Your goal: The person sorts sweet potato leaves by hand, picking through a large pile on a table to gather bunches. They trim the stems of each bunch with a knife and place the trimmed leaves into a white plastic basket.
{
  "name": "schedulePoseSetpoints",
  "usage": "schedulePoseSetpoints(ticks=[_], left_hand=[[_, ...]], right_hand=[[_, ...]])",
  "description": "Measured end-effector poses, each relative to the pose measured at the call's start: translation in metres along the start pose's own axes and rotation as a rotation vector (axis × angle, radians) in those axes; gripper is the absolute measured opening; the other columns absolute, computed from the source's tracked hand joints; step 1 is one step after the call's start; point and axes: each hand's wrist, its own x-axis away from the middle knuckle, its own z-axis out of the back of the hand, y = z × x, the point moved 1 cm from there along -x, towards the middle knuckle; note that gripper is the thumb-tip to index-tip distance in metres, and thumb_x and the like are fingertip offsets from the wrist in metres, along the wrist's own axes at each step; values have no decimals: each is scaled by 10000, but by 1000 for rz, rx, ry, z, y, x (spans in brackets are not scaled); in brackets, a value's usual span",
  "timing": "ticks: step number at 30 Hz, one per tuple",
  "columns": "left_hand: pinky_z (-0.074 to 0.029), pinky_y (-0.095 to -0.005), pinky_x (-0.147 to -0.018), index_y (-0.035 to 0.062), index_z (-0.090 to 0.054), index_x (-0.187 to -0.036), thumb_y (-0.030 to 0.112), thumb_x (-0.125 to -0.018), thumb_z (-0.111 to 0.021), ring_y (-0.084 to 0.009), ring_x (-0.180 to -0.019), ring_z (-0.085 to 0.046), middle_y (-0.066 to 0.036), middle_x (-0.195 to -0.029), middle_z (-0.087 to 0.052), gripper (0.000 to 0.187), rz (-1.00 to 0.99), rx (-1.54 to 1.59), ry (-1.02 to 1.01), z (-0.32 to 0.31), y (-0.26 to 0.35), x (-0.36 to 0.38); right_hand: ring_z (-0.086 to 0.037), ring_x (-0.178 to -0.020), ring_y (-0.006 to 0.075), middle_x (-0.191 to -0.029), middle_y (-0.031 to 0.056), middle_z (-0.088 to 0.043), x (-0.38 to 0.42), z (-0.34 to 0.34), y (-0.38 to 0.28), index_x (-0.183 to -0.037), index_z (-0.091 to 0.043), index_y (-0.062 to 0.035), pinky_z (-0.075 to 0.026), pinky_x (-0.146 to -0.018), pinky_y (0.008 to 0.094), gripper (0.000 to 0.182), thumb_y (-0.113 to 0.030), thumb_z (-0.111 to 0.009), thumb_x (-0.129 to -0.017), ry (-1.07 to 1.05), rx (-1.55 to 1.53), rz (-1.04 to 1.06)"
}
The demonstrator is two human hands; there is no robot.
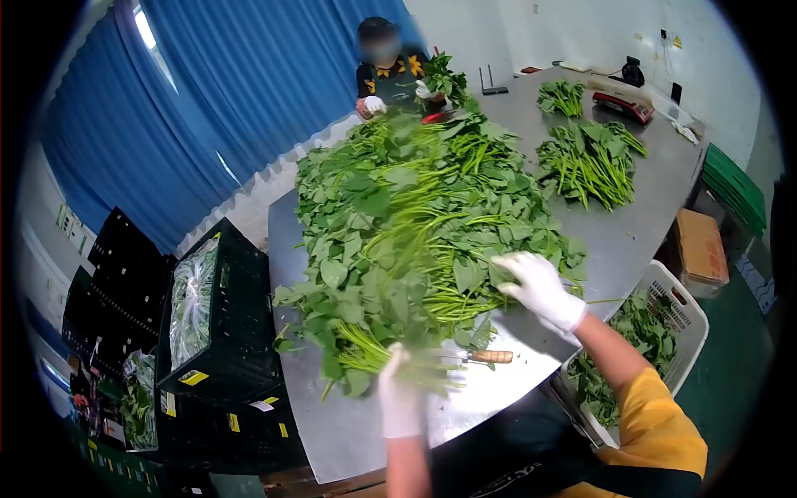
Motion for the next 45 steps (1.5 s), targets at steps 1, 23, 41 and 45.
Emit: schedulePoseSetpoints(ticks=[1,23,41,45], left_hand=[[-466,-269,-736,105,-583,-1050,99,-897,-598,-131,-798,-589,-5,-875,-606,154,39,25,-25,-2,0,2],[-462,-300,-898,-54,-528,-1225,62,-955,-473,-180,-1017,-584,-126,-1083,-608,298,-323,-510,-260,32,-53,-13],[-478,-245,-701,0,-573,-1003,-58,-795,-683,-135,-765,-591,-80,-896,-616,243,-103,-355,-161,-18,-69,8],[-448,-261,-778,-4,-566,-1013,18,-841,-665,-125,-846,-566,-62,-918,-583,200,-280,-502,-157,8,-75,-15]], right_hand=[[-608,-974,311,-1086,117,-624,-31,-26,2,-1213,-586,-130,-492,-825,402,461,-212,-703,-775,65,-68,11],[-508,-549,37,-807,97,-700,16,-29,-67,-891,-706,42,-378,-505,180,213,-125,-573,-900,-735,-1413,-545],[-578,-708,85,-774,50,-663,99,-4,-97,-881,-719,30,-470,-669,224,138,-57,-616,-853,-10,-1392,-881],[-607,-816,160,-1023,108,-637,147,-3,-23,-1186,-574,6,-545,-728,294,310,-21,-576,-878,548,-1785,-675]])
